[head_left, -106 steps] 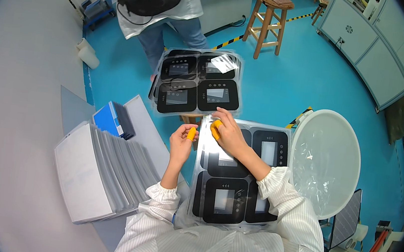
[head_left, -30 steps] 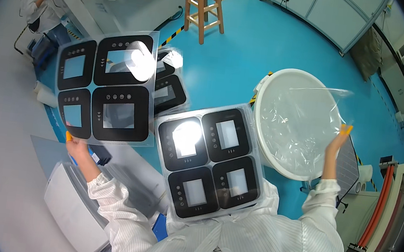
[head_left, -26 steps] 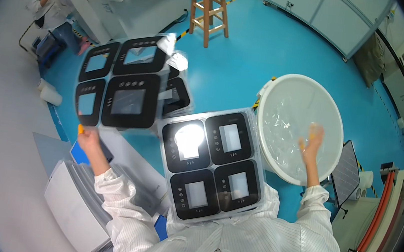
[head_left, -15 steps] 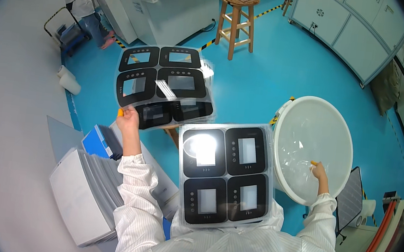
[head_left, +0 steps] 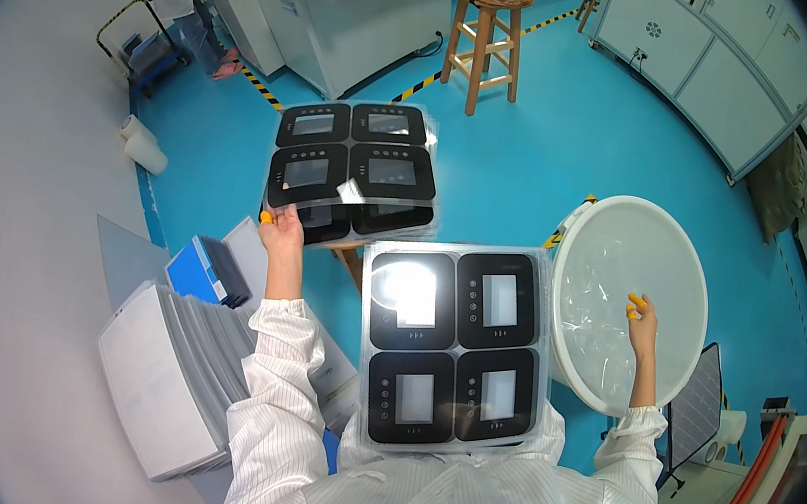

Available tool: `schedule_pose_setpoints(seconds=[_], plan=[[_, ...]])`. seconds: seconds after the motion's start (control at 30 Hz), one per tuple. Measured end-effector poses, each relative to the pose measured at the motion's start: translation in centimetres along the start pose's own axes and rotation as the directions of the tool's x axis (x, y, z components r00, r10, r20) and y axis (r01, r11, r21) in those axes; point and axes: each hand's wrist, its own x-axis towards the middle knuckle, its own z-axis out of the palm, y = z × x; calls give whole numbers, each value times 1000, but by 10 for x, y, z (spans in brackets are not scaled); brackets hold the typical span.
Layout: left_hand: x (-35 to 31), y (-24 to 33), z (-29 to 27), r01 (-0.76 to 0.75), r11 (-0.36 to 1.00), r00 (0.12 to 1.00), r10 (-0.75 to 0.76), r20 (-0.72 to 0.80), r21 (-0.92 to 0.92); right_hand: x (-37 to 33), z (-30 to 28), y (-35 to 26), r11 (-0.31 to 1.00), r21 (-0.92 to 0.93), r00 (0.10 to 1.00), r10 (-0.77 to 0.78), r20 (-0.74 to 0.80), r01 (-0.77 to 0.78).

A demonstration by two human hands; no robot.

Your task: Inspecting electronic interface panels and removing protective film layers.

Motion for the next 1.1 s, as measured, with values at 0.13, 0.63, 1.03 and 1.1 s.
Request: schedule_pose_setpoints(seconds=[0.13, 0.63, 1.03, 1.1], plan=[[-10, 4, -7, -109, 950, 993, 90, 76, 293, 0, -7, -48, 899, 344, 942, 174, 288, -271], [-30, 29, -33, -103, -685, 815, 357, 456, 721, -11, -17, -140, 907, 419, 976, -44, 215, -51], [-123, -2, -14, -822, -268, 566, -275, 778, 503, -53, 6, -239, 865, 384, 865, -435, 251, 324], [-136, -9, -20, -782, -294, 623, -350, 699, 550, -57, 11, -252, 866, 375, 838, -453, 305, 331]])
